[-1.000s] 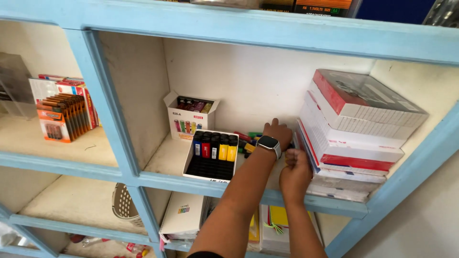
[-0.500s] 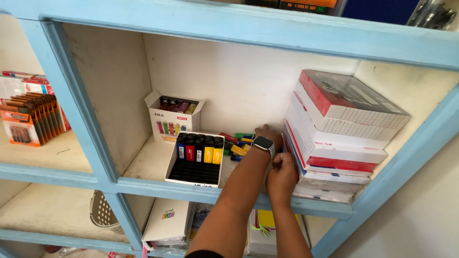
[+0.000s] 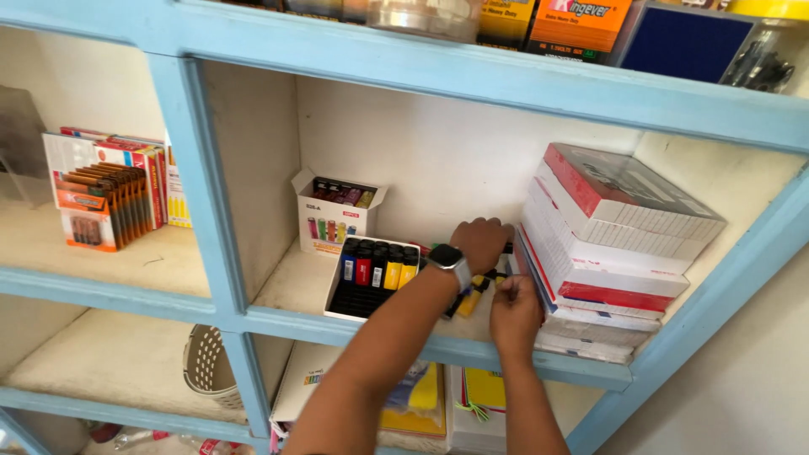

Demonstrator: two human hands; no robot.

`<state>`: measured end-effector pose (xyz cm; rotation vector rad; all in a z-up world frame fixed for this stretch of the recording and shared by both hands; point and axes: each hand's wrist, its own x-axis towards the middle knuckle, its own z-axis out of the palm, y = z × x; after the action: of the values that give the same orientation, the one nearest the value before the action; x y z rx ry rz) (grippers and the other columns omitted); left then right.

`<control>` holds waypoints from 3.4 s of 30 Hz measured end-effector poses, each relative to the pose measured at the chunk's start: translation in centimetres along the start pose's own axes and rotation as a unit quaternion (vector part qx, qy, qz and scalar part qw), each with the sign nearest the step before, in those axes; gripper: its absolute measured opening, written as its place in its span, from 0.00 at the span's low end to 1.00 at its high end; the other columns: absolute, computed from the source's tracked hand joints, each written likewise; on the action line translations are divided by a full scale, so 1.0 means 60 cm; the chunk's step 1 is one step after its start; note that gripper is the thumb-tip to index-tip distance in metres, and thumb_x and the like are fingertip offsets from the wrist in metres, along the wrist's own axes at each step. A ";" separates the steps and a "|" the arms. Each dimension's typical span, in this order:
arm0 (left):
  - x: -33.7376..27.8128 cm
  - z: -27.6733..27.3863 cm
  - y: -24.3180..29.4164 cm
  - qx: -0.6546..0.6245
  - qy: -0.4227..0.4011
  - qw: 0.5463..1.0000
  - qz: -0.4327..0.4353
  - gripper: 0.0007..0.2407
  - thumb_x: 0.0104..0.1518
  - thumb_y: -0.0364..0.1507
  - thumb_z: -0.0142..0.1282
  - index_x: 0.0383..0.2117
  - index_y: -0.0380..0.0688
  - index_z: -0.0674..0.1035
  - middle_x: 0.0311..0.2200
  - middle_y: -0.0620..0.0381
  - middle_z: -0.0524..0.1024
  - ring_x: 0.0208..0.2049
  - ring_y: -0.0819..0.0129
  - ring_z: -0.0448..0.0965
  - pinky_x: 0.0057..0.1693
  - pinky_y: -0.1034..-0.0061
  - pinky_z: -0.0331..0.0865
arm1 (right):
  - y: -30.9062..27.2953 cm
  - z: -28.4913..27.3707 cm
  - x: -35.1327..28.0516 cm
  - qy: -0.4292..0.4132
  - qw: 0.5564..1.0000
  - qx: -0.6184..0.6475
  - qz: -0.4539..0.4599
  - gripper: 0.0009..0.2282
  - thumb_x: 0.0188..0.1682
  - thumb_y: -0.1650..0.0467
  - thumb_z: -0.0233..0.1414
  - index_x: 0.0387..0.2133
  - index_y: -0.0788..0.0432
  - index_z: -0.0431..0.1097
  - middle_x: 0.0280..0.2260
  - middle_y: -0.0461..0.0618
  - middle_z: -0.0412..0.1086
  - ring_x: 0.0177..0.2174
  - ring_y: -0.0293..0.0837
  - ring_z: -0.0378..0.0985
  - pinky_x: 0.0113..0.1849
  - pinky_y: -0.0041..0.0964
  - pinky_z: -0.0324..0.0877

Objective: Stocking and organizing cigarette lighters into a display holder on a store shelf.

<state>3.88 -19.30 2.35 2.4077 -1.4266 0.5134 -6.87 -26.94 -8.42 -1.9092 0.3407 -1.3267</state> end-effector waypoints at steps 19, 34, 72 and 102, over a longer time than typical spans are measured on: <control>-0.382 -0.160 -0.156 -0.257 0.321 0.908 -0.071 0.12 0.56 0.21 0.60 0.46 0.44 0.80 0.41 0.48 0.80 0.43 0.51 0.80 0.49 0.63 0.74 | -0.283 0.106 -0.121 -0.125 0.936 -0.035 -0.328 0.13 0.45 0.77 0.55 0.44 0.58 0.74 0.44 0.55 0.75 0.51 0.60 0.70 0.51 0.54 0.64; -0.394 -0.120 -0.182 -0.277 0.326 0.894 -0.133 0.12 0.55 0.21 0.60 0.45 0.44 0.81 0.42 0.52 0.82 0.49 0.52 0.76 0.54 0.63 0.71 | -0.284 0.150 -0.143 -0.324 0.940 -0.068 -0.085 0.29 0.46 0.81 0.46 0.63 0.53 0.54 0.55 0.52 0.70 0.53 0.49 0.75 0.51 0.45 0.70; -0.394 -0.110 -0.168 -0.149 0.329 0.913 -0.188 0.14 0.55 0.21 0.57 0.47 0.47 0.84 0.48 0.52 0.77 0.49 0.54 0.77 0.49 0.64 0.75 | -0.310 0.159 -0.134 -0.375 0.888 -0.254 -0.076 0.37 0.44 0.74 0.48 0.70 0.44 0.45 0.53 0.43 0.71 0.54 0.49 0.70 0.48 0.47 0.73; -0.402 -0.115 -0.153 -0.081 0.364 0.916 -0.151 0.10 0.57 0.23 0.58 0.45 0.45 0.81 0.50 0.50 0.74 0.49 0.49 0.77 0.49 0.60 0.75 | -0.203 0.017 -0.079 -0.070 0.951 -0.044 -0.299 0.19 0.45 0.81 0.50 0.50 0.59 0.72 0.46 0.56 0.74 0.47 0.53 0.76 0.47 0.45 0.73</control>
<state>0.21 6.66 -2.89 1.9248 -0.7260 1.0207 -10.39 -15.51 -3.05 -2.2694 -0.2840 -1.5533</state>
